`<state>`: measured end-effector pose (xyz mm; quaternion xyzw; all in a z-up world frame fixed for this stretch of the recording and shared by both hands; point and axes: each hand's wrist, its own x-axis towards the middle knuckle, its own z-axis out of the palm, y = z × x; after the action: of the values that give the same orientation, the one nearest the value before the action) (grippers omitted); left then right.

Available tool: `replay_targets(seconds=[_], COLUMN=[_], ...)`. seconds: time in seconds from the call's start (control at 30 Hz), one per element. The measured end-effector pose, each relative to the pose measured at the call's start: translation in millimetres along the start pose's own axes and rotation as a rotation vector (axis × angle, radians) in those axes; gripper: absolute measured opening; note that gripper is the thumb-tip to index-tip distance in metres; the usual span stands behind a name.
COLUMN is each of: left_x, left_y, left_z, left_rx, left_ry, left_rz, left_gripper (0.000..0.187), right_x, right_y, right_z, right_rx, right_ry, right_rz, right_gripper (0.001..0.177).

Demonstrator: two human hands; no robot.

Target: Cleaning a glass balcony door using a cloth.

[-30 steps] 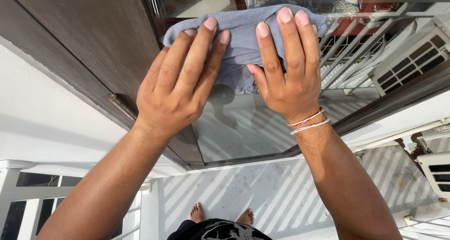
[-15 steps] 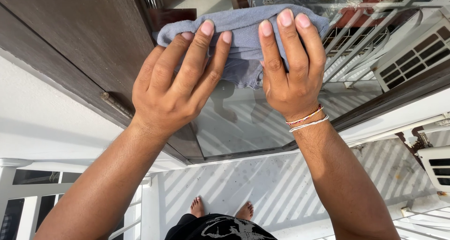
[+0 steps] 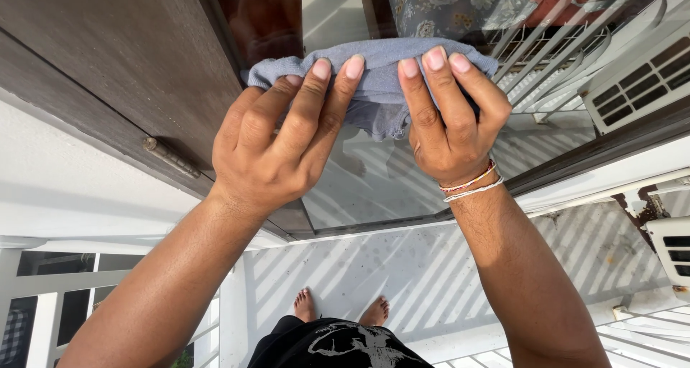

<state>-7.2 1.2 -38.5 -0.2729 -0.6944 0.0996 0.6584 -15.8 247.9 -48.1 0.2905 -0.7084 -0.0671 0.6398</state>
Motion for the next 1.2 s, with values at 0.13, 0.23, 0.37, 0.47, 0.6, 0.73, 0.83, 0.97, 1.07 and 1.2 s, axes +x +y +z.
replay_targets(seconds=[0.13,0.23,0.37,0.47,0.6,0.73,0.83,0.97,1.07,1.2], left_x=[-7.6,-11.5,-15.8,-23.7,-30.6,-38.9,-48.2,-59.0,-65.4,-77.6], left_y=[5.5,9.4,15.4,20.9,27.3,33.3,39.9,47.5,52.0,58.6], left_z=[-3.3,-6.3,-10.1,-11.1,-15.2,-16.6,-16.2,-16.9,-17.6,-17.5], left_rx=[-0.068,-0.104,-0.141,-0.176,-0.236,-0.246,-0.235,-0.263,-0.281,-0.311], left_ry=[-0.037,-0.06,-0.084,-0.117,-0.162,-0.193,-0.208,-0.243,-0.271,-0.311], left_rz=[-0.005,-0.013,-0.03,-0.037,-0.058,-0.056,-0.059,-0.069,-0.069,-0.061], left_gripper=[0.047,0.039,0.04,0.043,0.042,0.039,0.04,0.039,0.039,0.038], right_x=[-10.0,-15.8,-25.7,-34.2,-44.5,-58.2,-69.4,-83.5,-92.9,-106.0], right_y=[-3.1,-6.1,-12.0,-15.7,-20.1,-26.0,-30.5,-35.5,-39.4,-46.4], right_z=[0.7,0.6,0.5,0.9,-0.4,0.2,0.7,2.3,3.3,2.0], right_rx=[0.022,0.028,0.041,0.059,0.079,0.084,0.096,0.133,0.152,0.171], right_ry=[-0.007,-0.012,-0.021,-0.034,-0.054,-0.079,-0.097,-0.122,-0.129,-0.156], right_rz=[-0.002,-0.012,-0.01,-0.006,-0.018,-0.018,-0.013,-0.011,-0.015,-0.009], right_gripper=[0.025,0.026,0.025,0.024,0.023,0.023,0.025,0.027,0.027,0.027])
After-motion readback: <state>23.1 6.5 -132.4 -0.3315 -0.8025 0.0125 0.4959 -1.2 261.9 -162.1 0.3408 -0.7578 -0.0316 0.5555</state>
